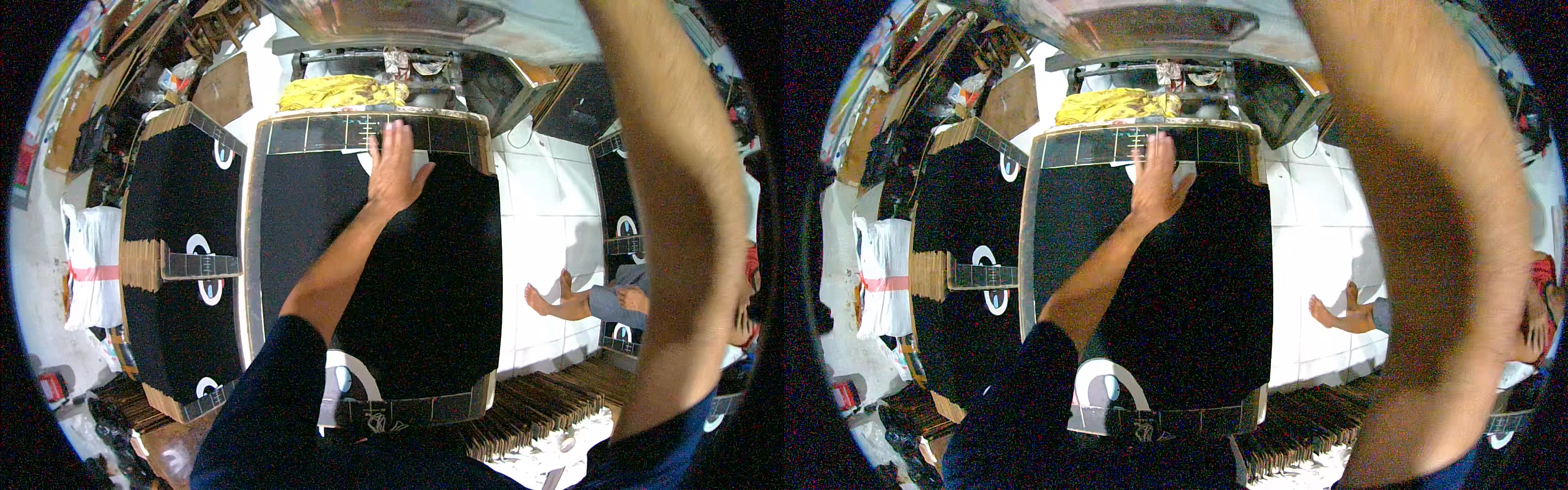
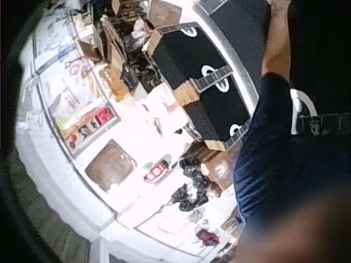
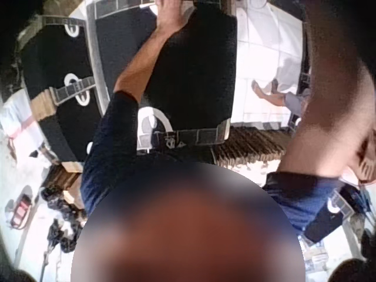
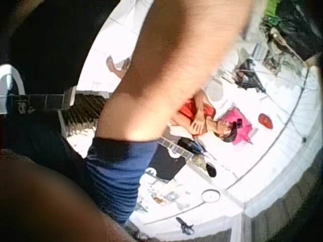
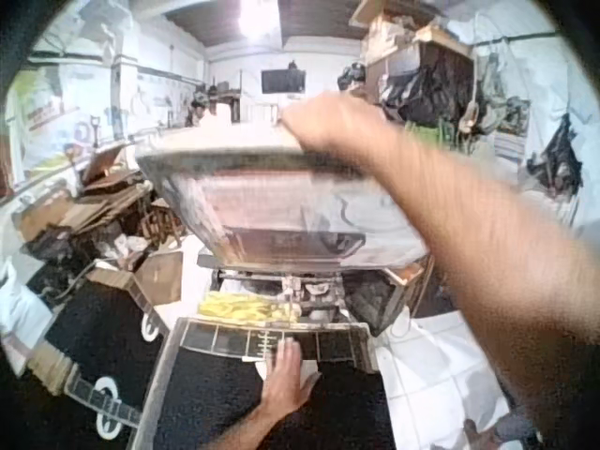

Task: The person repeatedly aligns a screen printing frame over a black t-shirt, uses a squeegee to pull ink across the mesh, and lifts the frame to reveal a printed graphic. The process is repeated multiple times on the same shirt.

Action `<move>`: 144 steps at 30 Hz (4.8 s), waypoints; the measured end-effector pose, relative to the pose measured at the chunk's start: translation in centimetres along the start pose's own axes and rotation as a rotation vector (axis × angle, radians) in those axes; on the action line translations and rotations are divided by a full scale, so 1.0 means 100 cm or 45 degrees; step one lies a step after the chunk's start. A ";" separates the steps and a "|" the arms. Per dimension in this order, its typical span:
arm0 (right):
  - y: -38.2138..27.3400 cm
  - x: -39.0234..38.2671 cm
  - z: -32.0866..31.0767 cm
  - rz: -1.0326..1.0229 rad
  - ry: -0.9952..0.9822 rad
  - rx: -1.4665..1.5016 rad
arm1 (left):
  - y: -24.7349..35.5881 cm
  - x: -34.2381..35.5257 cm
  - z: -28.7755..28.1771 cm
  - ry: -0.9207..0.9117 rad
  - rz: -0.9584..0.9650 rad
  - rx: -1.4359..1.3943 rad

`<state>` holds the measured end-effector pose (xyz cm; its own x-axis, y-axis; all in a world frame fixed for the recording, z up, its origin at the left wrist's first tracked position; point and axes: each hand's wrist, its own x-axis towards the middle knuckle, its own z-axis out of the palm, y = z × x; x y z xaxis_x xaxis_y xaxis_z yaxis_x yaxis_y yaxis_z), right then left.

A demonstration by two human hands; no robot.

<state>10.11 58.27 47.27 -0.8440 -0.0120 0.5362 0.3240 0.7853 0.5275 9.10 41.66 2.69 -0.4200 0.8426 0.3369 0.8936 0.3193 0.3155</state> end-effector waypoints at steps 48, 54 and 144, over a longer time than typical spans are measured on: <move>-0.259 -0.238 0.254 0.439 -0.401 0.657 | -0.042 -0.287 -0.081 -0.022 -0.524 -0.001; -0.276 -0.288 0.166 0.412 -0.696 0.738 | -0.040 -0.282 -0.083 -0.002 -0.511 -0.010; -0.135 -0.303 0.234 0.761 0.160 0.981 | -0.053 -0.299 -0.059 0.350 -0.612 -0.606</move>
<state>21.33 62.54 8.43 -0.5660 0.4878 0.6646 0.2774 0.8718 -0.4036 16.03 12.23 -3.84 -0.8294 0.4972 0.2548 0.4608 0.3508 0.8153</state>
